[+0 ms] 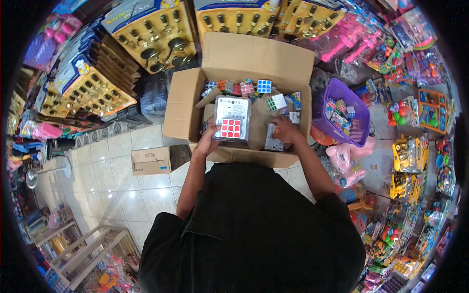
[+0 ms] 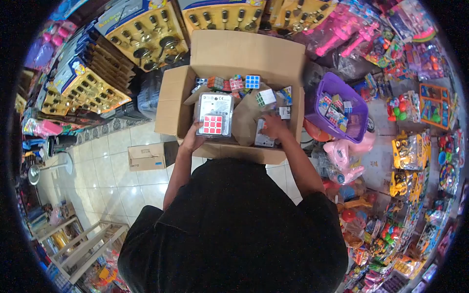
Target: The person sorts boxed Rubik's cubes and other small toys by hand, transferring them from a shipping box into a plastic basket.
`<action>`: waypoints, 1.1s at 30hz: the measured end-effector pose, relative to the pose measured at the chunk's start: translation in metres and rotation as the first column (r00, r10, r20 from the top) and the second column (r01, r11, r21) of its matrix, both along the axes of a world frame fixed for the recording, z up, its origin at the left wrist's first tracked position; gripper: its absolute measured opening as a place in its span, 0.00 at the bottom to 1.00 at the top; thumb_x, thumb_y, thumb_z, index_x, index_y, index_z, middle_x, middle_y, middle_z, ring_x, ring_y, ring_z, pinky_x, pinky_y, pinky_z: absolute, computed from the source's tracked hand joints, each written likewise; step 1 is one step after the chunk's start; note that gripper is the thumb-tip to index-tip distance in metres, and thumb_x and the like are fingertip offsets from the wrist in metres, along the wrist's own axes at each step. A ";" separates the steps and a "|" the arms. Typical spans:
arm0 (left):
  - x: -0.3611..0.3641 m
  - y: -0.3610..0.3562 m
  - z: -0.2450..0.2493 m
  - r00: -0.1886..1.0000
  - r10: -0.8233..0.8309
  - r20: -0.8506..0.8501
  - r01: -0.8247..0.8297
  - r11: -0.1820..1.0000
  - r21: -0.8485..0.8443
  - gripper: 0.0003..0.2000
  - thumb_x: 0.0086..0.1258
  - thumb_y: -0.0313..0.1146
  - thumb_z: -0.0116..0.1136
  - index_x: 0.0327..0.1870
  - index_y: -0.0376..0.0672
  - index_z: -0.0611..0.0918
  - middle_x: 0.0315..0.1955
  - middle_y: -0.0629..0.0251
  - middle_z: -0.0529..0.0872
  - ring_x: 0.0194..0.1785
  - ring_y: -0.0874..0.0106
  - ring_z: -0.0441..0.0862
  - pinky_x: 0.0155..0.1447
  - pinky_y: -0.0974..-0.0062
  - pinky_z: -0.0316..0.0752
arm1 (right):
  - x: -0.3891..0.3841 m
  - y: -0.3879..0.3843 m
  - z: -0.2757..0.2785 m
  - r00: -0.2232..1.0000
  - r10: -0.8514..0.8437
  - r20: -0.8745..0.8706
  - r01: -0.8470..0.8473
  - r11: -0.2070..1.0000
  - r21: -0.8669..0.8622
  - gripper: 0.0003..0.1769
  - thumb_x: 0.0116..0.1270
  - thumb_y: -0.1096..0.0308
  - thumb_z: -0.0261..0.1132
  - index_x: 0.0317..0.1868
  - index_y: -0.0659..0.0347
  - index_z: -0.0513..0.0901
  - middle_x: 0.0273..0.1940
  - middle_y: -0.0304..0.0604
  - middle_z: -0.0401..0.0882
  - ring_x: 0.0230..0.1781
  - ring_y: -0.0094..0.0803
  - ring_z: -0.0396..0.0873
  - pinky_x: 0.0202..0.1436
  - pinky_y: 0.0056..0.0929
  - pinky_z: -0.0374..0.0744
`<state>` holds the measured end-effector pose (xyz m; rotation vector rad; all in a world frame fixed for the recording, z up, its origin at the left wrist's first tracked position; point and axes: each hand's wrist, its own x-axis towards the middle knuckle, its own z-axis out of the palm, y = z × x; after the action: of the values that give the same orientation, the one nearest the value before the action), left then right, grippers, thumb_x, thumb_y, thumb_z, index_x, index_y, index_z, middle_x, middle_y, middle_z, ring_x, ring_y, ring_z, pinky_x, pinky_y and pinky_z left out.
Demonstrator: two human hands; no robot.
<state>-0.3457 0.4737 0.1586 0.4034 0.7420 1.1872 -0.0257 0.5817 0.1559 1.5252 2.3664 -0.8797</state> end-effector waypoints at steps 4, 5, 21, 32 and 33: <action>0.009 0.006 -0.005 0.998 0.028 -0.054 -0.032 0.997 -0.067 0.31 0.66 0.44 0.54 0.68 0.42 0.62 0.60 0.59 0.74 0.62 0.65 0.73 0.66 0.60 0.66 | -0.001 -0.006 -0.020 0.965 -0.077 0.250 0.061 0.996 0.068 0.46 0.49 0.60 0.75 0.68 0.47 0.63 0.69 0.49 0.60 0.69 0.52 0.59 0.67 0.57 0.66; 0.010 0.006 -0.006 0.995 0.050 -0.081 -0.057 0.995 -0.084 0.31 0.66 0.44 0.54 0.68 0.43 0.63 0.59 0.59 0.74 0.62 0.65 0.73 0.65 0.60 0.66 | 0.000 -0.005 -0.024 0.960 -0.079 0.267 0.055 0.994 0.095 0.46 0.49 0.61 0.75 0.68 0.47 0.63 0.68 0.48 0.60 0.69 0.52 0.60 0.66 0.57 0.66; 0.052 0.028 0.007 0.999 -0.035 -0.010 0.036 0.999 0.035 0.27 0.67 0.41 0.55 0.64 0.46 0.63 0.54 0.63 0.75 0.55 0.70 0.77 0.55 0.65 0.74 | 0.059 -0.051 0.126 0.612 -0.529 -0.588 0.556 0.816 -0.155 0.32 0.53 0.62 0.76 0.54 0.63 0.70 0.40 0.44 0.80 0.39 0.31 0.81 0.43 0.31 0.79; 0.226 0.033 0.046 0.960 -0.241 -0.144 0.262 0.954 0.148 0.31 0.65 0.38 0.56 0.69 0.44 0.60 0.60 0.60 0.72 0.62 0.65 0.74 0.64 0.62 0.71 | 0.168 -0.136 0.133 -0.200 -0.659 -0.725 0.311 0.659 -0.685 0.35 0.63 0.61 0.70 0.65 0.63 0.65 0.53 0.43 0.78 0.48 0.34 0.81 0.44 0.37 0.85; 0.252 0.031 0.046 0.946 -0.277 -0.168 0.307 0.932 0.194 0.33 0.65 0.39 0.57 0.70 0.45 0.59 0.60 0.59 0.72 0.61 0.63 0.75 0.64 0.60 0.72 | 0.182 -0.143 0.134 -0.210 -0.655 -0.726 0.311 0.659 -0.685 0.35 0.63 0.60 0.70 0.65 0.64 0.65 0.53 0.43 0.78 0.48 0.33 0.81 0.44 0.37 0.85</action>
<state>-0.0942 0.5048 0.2044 0.7600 0.6447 0.9654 0.1558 0.4386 0.2904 2.0955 1.5813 -3.3465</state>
